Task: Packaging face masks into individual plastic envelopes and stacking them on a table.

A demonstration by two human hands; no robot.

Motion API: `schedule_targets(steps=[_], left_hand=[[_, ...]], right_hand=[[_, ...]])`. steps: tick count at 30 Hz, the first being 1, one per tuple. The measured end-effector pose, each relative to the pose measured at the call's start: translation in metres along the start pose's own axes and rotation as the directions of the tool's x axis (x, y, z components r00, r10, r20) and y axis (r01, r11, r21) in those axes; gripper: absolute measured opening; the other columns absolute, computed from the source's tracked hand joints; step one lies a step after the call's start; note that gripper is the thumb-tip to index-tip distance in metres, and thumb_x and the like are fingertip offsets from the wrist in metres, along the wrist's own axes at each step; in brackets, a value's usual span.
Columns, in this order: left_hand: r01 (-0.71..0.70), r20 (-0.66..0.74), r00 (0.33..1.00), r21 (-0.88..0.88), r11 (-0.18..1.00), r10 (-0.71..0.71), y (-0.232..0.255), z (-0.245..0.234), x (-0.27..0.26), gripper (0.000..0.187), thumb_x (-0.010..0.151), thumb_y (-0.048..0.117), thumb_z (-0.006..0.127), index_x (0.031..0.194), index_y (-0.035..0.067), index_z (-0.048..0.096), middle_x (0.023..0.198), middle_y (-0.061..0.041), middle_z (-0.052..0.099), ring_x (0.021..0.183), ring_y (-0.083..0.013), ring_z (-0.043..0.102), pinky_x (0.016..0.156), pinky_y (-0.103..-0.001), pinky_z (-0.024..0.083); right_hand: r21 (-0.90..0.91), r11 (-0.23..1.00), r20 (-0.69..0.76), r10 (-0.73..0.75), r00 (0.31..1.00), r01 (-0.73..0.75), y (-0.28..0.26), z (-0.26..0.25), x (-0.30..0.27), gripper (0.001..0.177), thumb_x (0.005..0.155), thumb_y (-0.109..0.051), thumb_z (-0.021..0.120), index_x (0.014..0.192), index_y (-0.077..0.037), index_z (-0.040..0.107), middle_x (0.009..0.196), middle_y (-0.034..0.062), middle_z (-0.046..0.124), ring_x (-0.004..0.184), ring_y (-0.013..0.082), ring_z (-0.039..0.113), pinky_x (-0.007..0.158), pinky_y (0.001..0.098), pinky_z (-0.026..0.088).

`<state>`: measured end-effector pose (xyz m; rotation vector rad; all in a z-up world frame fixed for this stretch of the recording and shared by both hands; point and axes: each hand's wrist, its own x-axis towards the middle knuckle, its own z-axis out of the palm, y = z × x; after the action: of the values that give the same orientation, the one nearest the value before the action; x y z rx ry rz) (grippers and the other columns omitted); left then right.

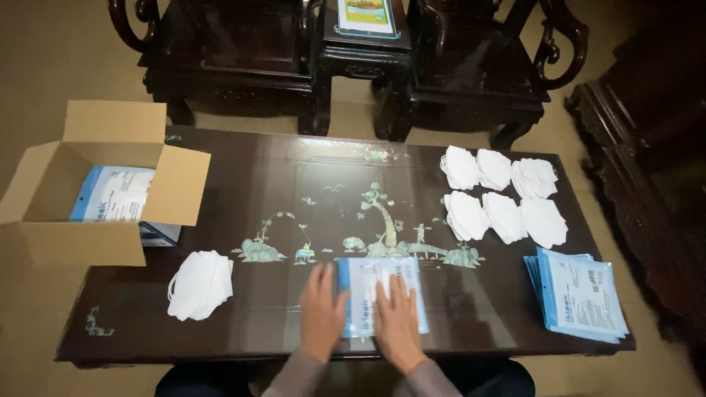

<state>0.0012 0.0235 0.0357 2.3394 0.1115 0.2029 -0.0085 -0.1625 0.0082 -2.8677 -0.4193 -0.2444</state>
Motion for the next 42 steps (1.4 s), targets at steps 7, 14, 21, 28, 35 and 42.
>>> schedule_targets(steps=[7, 14, 21, 28, 35, 42], left_hand=[[0.027, -0.141, 0.986, 0.663, 0.748, 0.089, -0.075, -0.038, 0.004, 0.068, 0.098, 0.061, 0.04, 0.154, 0.022, 0.042, 0.167, -0.015, 0.03, 0.155, -0.0332, 0.027, 0.124, -0.06, 0.02], [0.005, 0.01, 1.0, 0.615, 0.788, -0.015, -0.062, -0.051, 0.007, 0.064, 0.1, 0.057, 0.037, 0.153, 0.021, 0.041, 0.166, -0.019, 0.026, 0.153, -0.0377, 0.022, 0.121, -0.064, 0.016], [0.004, -0.085, 0.996, 0.358, 0.934, 0.029, -0.074, -0.054, 0.01, 0.048, 0.1, 0.042, 0.054, 0.14, 0.015, 0.062, 0.16, -0.015, 0.038, 0.147, -0.0361, 0.033, 0.121, -0.06, 0.017], [0.106, -0.56, 0.822, 0.33, 0.938, 0.104, -0.162, -0.133, 0.028, 0.033, 0.104, 0.024, 0.048, 0.123, 0.01, 0.071, 0.127, -0.019, 0.067, 0.12, -0.0368, 0.06, 0.102, -0.051, 0.045], [0.504, -0.479, 0.805, 0.238, 0.83, -0.351, -0.199, -0.165, 0.017, 0.075, 0.082, 0.059, 0.075, 0.138, 0.01, 0.064, 0.116, -0.018, 0.06, 0.104, -0.0428, 0.057, 0.085, -0.055, 0.046], [0.249, -0.469, 0.836, -0.135, 0.959, -0.284, -0.153, -0.167, 0.011, 0.031, 0.092, 0.031, 0.073, 0.098, 0.001, 0.069, 0.099, -0.01, 0.066, 0.092, -0.0252, 0.064, 0.079, -0.039, 0.047]], right_hand=[[-0.087, 0.996, -0.031, 0.01, 0.999, -0.013, 0.137, -0.017, -0.03, 0.075, 0.08, -0.017, 0.058, 0.153, -0.009, 0.042, 0.158, 0.0277, 0.034, 0.149, 0.0471, 0.031, 0.109, 0.0633, 0.031], [-0.283, 0.95, -0.033, 0.13, 0.991, -0.134, 0.197, -0.027, -0.046, 0.059, 0.095, -0.035, 0.051, 0.151, -0.019, 0.045, 0.16, 0.0211, 0.038, 0.147, 0.0469, 0.036, 0.106, 0.0727, 0.035], [0.015, 0.98, -0.184, -0.191, 0.964, 0.197, 0.047, -0.041, 0.003, 0.057, 0.1, -0.025, 0.052, 0.154, -0.008, 0.042, 0.167, 0.0195, 0.034, 0.156, 0.0411, 0.028, 0.127, 0.0616, 0.022], [-0.087, 0.991, -0.015, -0.104, 0.994, 0.102, 0.013, -0.002, 0.02, 0.06, 0.098, -0.047, 0.049, 0.149, -0.017, 0.049, 0.166, 0.0173, 0.035, 0.155, 0.0391, 0.03, 0.122, 0.062, 0.026], [-0.06, 0.991, -0.08, -0.125, 0.989, 0.121, 0.006, -0.012, 0.019, 0.054, 0.098, -0.042, 0.053, 0.144, -0.015, 0.055, 0.16, 0.0161, 0.044, 0.151, 0.0377, 0.037, 0.119, 0.061, 0.031], [0.096, 0.992, -0.083, -0.071, 0.994, 0.079, 0.026, 0.014, 0.017, 0.054, 0.097, -0.042, 0.058, 0.144, -0.014, 0.058, 0.16, 0.0113, 0.044, 0.154, 0.0356, 0.033, 0.122, 0.061, 0.024]])
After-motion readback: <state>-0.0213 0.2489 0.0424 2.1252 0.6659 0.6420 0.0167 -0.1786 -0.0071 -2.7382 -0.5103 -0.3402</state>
